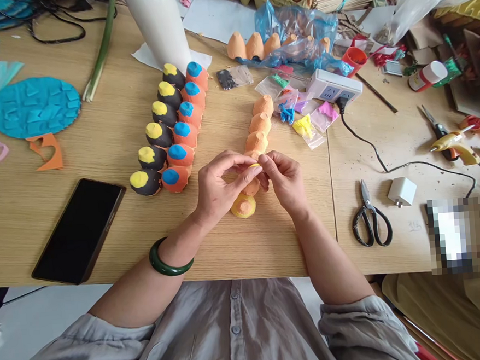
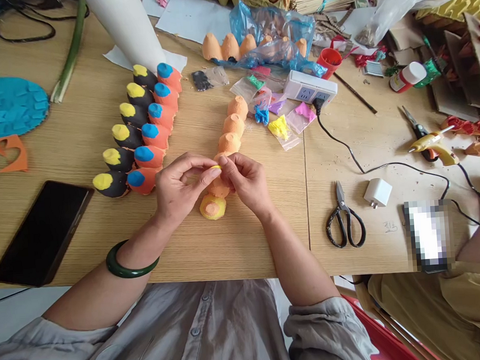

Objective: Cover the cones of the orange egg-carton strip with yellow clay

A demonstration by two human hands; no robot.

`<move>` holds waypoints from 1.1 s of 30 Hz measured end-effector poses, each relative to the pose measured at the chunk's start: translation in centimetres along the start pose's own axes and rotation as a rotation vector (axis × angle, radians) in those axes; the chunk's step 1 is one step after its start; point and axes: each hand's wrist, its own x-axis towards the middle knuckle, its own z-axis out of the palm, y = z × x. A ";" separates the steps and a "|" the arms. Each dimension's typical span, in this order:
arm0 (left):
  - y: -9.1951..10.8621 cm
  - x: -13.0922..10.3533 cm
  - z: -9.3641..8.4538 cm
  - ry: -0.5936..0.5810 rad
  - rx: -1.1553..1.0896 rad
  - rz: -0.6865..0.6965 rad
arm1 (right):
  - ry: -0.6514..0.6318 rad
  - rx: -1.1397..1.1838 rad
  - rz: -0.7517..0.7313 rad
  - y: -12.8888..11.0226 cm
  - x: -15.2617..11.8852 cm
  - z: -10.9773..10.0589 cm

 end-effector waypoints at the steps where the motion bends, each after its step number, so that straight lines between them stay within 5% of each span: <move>1: 0.0 0.0 0.0 -0.003 0.001 0.002 | 0.000 -0.004 -0.003 0.0 0.0 0.0; 33: 0.2 -0.1 -0.2 0.015 0.032 -0.082 | -0.064 0.024 0.046 0.0 0.0 0.0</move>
